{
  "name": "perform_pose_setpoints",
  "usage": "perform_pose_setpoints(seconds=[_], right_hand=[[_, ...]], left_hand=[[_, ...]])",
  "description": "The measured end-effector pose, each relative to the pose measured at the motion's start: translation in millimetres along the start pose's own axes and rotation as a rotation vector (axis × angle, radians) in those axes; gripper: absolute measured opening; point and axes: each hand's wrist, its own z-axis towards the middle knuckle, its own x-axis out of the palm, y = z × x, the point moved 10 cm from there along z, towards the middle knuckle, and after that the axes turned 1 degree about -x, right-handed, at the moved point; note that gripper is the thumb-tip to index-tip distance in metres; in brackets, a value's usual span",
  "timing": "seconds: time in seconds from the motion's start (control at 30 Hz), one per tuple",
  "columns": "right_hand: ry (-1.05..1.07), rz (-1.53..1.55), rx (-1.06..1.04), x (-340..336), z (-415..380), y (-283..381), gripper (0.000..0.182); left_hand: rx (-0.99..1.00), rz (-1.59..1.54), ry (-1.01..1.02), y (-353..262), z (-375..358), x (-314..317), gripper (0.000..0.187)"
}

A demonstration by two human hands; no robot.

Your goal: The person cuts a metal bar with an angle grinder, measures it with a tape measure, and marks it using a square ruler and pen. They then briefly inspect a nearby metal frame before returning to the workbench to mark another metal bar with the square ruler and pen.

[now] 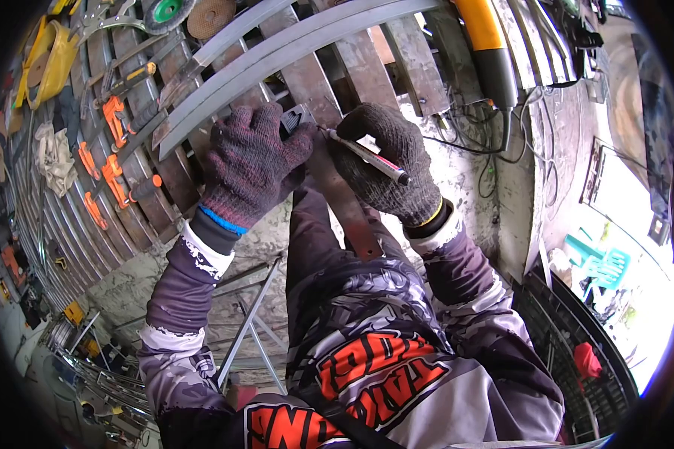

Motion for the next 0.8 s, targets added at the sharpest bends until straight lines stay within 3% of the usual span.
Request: perform_pose_setpoints(seconds=[0.53,0.8], right_hand=[[0.059,0.026,-0.062,-1,-8,10,0.02],[0.07,0.032,-0.036,0,-13,5,0.021]], left_hand=[[0.017,0.018,-0.01,-1,-1,1,0.069],[0.001,0.018,0.001,0,-1,3,0.066]])
